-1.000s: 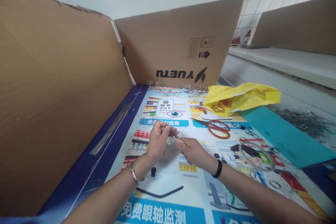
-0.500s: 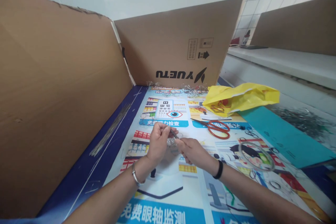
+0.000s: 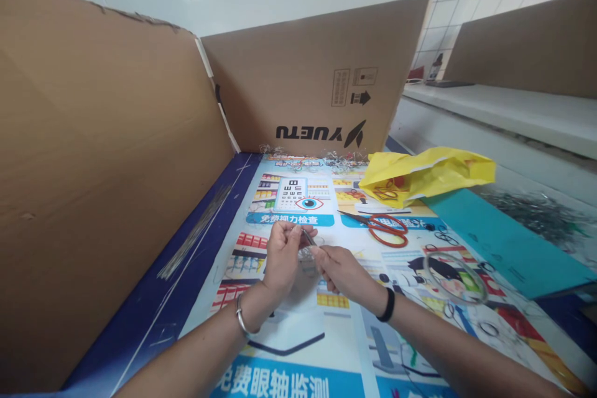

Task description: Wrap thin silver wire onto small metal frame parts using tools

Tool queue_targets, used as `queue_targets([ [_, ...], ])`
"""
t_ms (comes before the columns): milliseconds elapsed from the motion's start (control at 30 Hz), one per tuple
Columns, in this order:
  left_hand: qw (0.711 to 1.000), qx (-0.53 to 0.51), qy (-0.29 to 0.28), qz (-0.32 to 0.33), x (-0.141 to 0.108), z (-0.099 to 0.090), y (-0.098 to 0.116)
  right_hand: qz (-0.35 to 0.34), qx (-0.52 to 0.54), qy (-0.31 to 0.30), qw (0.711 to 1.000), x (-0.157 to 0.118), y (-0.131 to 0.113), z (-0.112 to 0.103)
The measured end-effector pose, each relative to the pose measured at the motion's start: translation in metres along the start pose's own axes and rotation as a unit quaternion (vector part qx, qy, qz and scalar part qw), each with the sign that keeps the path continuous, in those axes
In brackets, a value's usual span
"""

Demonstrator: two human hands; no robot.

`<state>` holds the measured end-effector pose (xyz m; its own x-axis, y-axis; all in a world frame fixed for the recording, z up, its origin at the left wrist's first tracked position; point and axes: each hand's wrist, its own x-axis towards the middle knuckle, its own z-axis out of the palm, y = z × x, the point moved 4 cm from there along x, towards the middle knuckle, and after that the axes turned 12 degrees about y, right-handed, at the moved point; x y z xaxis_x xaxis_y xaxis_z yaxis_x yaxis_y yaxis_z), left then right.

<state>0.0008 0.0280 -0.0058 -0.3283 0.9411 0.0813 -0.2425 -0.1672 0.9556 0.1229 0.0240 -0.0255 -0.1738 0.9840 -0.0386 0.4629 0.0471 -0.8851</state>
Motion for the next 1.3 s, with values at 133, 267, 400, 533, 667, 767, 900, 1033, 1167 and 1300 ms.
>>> queue_targets([
  [133, 1.000, -0.002, 0.005, -0.004, 0.000, 0.000, 0.000, -0.010, -0.008, 0.005, 1.000, 0.001, 0.000, 0.000],
  [267, 1.000, -0.006, 0.004, -0.007, 0.000, 0.000, 0.000, -0.014, -0.017, 0.005, 1.000, 0.001, 0.001, 0.000],
  [400, 1.000, -0.011, -0.002, -0.014, 0.000, 0.000, 0.000, -0.013, -0.026, 0.003, 1.000, 0.002, 0.001, 0.000],
  [533, 1.000, -0.017, -0.004, -0.021, 0.001, 0.000, -0.001, -0.008, -0.031, 0.002, 0.999, 0.002, 0.000, 0.000],
  [667, 1.000, -0.016, -0.002, -0.025, 0.001, 0.001, -0.001, -0.012, -0.031, 0.000, 0.999, 0.002, 0.000, -0.001],
  [767, 1.000, -0.013, -0.002, -0.027, 0.002, 0.000, -0.001, -0.014, -0.035, 0.001, 0.999, 0.002, 0.000, -0.001],
  [900, 1.000, -0.006, -0.004, -0.023, 0.002, 0.000, -0.001, -0.019, -0.052, 0.001, 0.998, 0.001, -0.003, -0.001],
  [1033, 1.000, -0.006, -0.009, -0.015, 0.003, 0.000, -0.001, -0.018, -0.066, -0.007, 0.998, 0.000, -0.006, -0.001],
  [1167, 1.000, 0.003, -0.011, 0.000, 0.003, 0.000, -0.002, -0.001, -0.056, -0.017, 0.998, 0.001, -0.004, -0.001],
  [1300, 0.999, 0.028, -0.026, 0.018, 0.006, -0.001, 0.001, 0.044, -0.001, -0.049, 0.998, 0.002, 0.004, 0.002],
])
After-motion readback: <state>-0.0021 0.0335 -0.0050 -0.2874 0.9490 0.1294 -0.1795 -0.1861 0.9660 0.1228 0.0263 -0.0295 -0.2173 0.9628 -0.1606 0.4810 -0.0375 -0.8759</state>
